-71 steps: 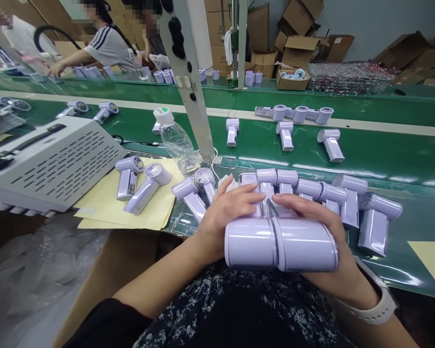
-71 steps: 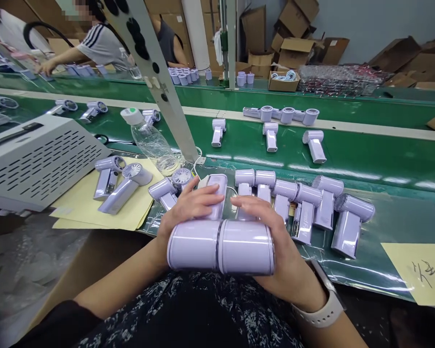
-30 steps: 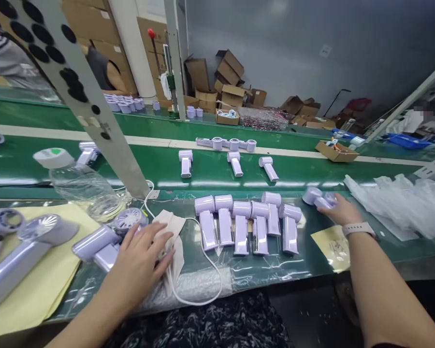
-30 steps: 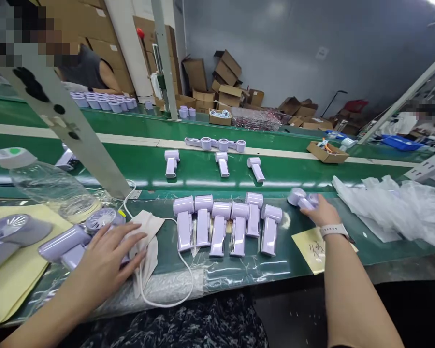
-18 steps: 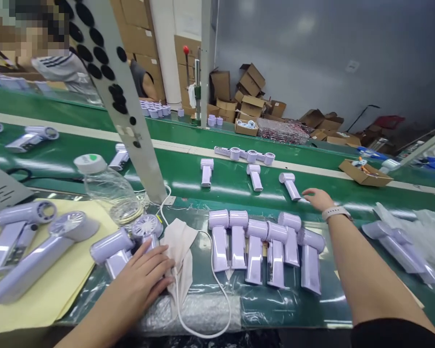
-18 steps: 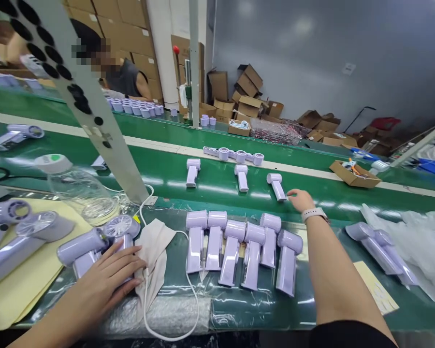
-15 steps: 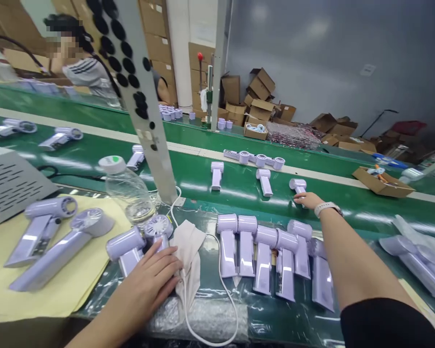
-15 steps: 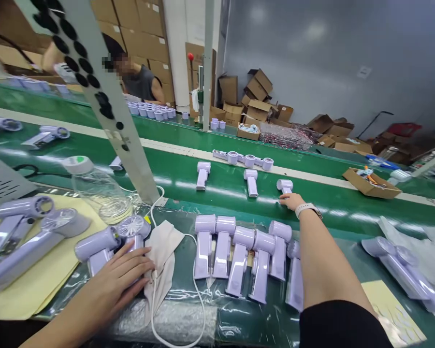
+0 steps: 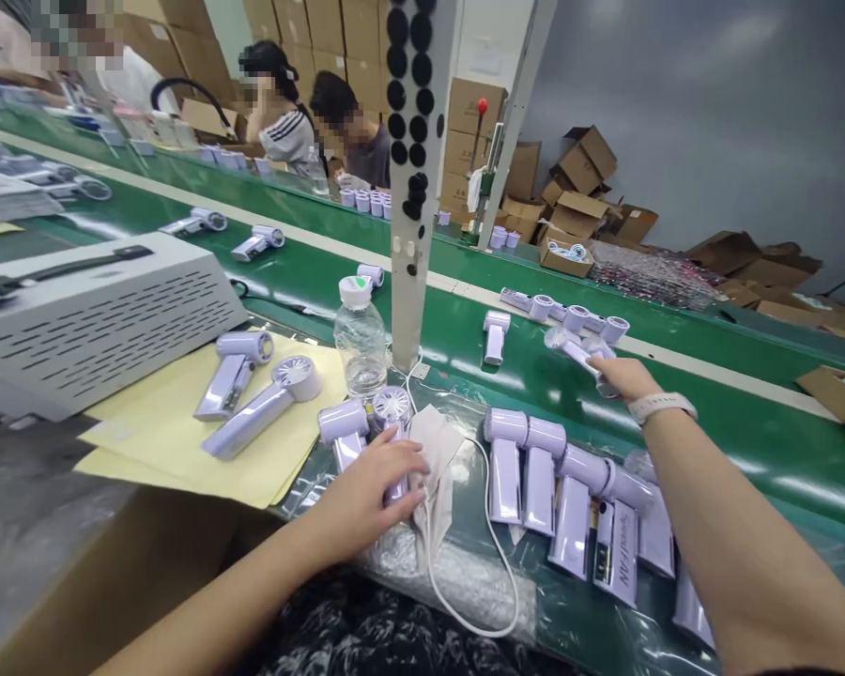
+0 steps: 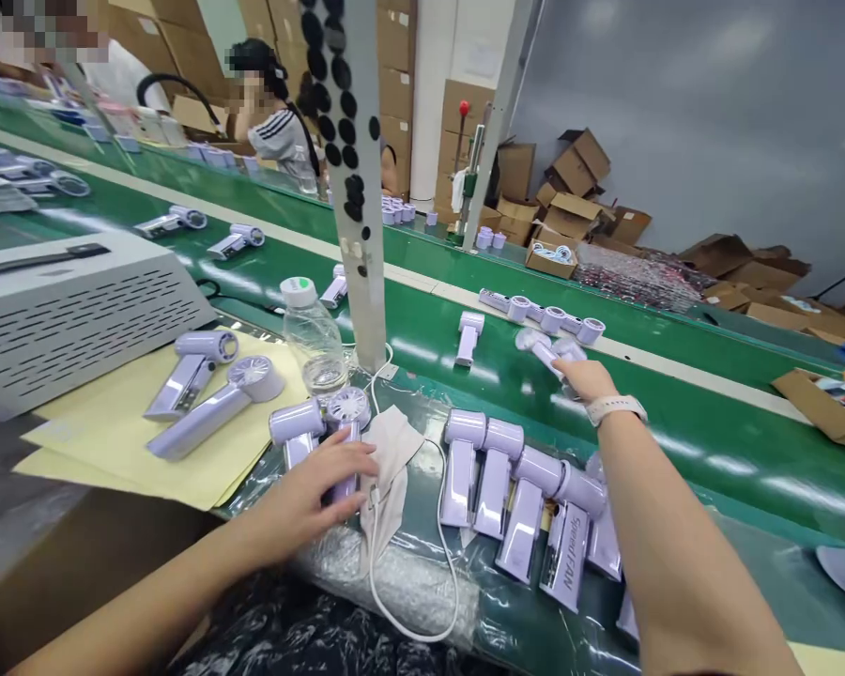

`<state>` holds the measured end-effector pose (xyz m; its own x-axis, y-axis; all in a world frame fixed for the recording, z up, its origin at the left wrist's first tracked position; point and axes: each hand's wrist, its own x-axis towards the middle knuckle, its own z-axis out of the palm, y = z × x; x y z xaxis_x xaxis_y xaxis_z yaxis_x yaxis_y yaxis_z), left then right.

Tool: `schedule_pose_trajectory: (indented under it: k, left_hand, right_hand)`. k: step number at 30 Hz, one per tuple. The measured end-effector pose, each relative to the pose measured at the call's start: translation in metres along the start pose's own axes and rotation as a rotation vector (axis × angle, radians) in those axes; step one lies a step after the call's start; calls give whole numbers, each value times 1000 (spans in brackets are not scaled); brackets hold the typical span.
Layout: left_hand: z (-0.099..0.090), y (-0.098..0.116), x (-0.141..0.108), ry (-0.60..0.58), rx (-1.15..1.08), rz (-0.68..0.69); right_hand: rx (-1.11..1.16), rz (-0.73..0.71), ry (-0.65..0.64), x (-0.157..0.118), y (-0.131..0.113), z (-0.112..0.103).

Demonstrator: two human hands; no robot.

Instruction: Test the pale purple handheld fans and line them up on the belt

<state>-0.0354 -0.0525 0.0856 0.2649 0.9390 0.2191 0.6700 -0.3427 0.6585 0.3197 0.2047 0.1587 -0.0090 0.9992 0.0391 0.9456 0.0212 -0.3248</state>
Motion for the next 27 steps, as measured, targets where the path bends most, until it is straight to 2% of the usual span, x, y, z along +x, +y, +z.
schedule_pose_trajectory:
  k: [2,4,5,7,9,11,13,15,18,22,27]
  left_hand:
    - [-4,12,6,21,-214,-134]
    - [2,30,17,79,-534,-170]
    - [8,39,23,113,-732,-138]
    - [23,56,35,213,-1135,-49]
    - [33,66,42,326,-1414,-104]
    - [35,65,40,396,-1539,-220]
    - [29,54,33,398,-1547,-296]
    - [20,40,22,394,-1500,-307]
    - [6,23,10,486,-1389,-244]
    - [-7,13,5,574,-1218,-123]
    - [-14,14,5,567,-1126,-63]
  right_hand:
    - [62,-82,-25,-37,-13,-9]
    - [126,-187,-32,-83,-34,-7]
    - [162,-251,-18,-109,-48,-3]
    - [281,-487,70,-159,-76,10]
    - [317,-636,113,-199,-102,25]
    - [350,-696,109,-224,-120,36]
    - [433,-705,-11,-234,-129,44]
    - [450,-610,-192,-234,-134,53]
    - [255,-411,-360,-230,-145,76]
    - [75,-350,-377,-223,-160,107]
    - [85,-333,-371,-209,-166,113]
